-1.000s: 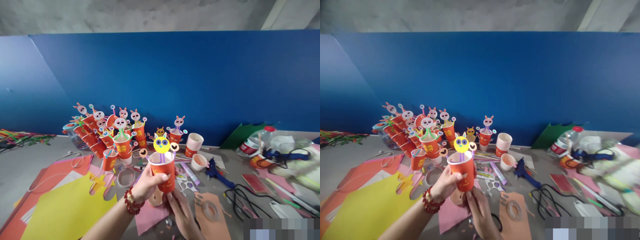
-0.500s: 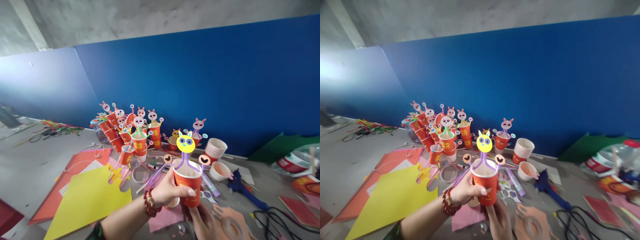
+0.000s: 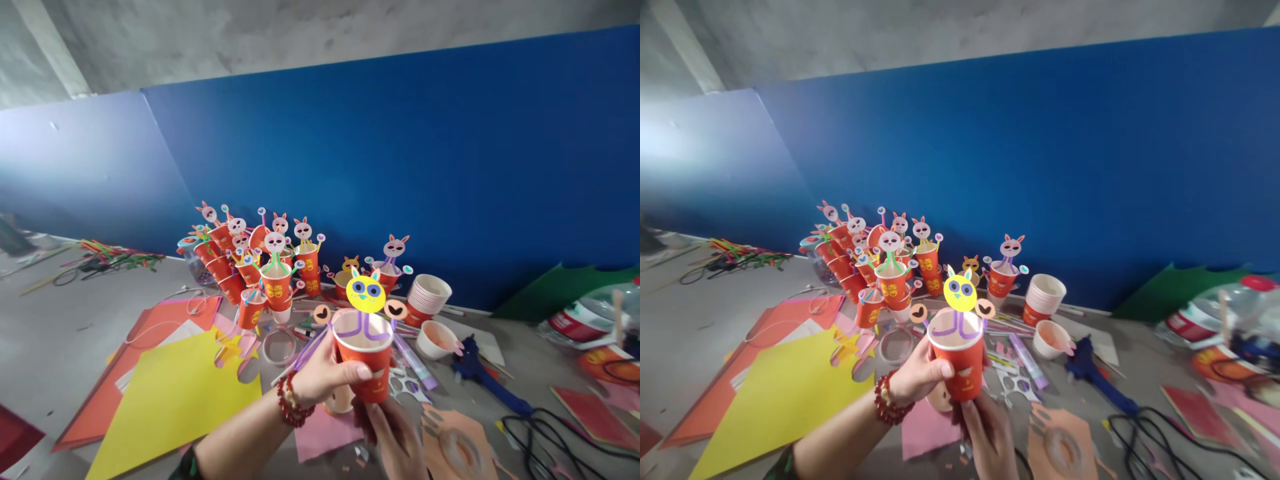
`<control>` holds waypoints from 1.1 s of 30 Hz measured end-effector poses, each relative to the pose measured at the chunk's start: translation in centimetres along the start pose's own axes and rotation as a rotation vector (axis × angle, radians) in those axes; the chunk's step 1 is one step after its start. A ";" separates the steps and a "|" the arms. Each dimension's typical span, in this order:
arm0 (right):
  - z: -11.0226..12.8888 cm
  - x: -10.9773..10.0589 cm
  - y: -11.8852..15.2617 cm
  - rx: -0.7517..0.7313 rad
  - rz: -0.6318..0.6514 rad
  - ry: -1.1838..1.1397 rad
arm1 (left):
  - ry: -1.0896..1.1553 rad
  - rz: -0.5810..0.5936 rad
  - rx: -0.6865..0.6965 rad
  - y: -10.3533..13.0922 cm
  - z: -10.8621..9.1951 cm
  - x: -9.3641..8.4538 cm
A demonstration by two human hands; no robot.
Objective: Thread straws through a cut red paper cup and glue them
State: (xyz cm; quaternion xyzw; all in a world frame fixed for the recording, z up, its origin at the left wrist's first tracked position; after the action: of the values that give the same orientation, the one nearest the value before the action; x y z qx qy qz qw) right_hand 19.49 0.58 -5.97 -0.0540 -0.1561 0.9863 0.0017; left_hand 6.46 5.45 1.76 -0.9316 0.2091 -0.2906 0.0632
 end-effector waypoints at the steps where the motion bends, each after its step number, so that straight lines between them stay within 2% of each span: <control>1: -0.1 -0.2 0.1 -0.017 -0.035 0.011 | -0.001 0.013 -0.017 0.0 0.0 0.3; 5: -0.2 -0.9 0.2 -0.057 -0.140 0.036 | 0.016 0.052 -0.084 0.1 0.5 1.1; 9: -0.3 -0.9 0.1 -0.063 -0.139 0.003 | -0.010 0.005 -0.054 0.2 1.0 0.6; 15: -1.0 -0.6 0.0 -0.100 -0.145 -0.007 | -0.068 0.011 -0.041 0.4 1.6 0.0; 21: 0.3 -0.6 -0.3 -0.144 -0.156 0.045 | -0.078 -0.008 -0.021 0.5 1.8 -0.7; 26: 1.2 -0.5 -0.6 -0.154 -0.054 0.050 | -0.030 -0.036 -0.008 0.3 1.6 -1.1; 30: 1.6 0.0 -0.7 -0.101 0.074 0.069 | -0.001 -0.107 0.026 0.2 0.2 -1.4; 33: 2.0 0.5 -0.7 -0.080 0.162 0.060 | -0.023 -0.105 0.065 0.3 -1.0 -1.6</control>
State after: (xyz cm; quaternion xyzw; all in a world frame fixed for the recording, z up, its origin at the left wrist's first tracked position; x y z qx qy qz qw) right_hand 18.77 0.66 -3.92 -0.0961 -0.1901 0.9741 -0.0756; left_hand 4.63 5.88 1.73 -0.9420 0.1499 -0.2895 0.0803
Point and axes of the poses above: each hand's wrist, its own y-axis away from the middle knuckle, its own x-axis out of the palm, z = x × y, the point moved 3 cm from there along -y, towards the middle knuckle, and after that the axes turned 3 degrees about -z, right-handed, at the moved point
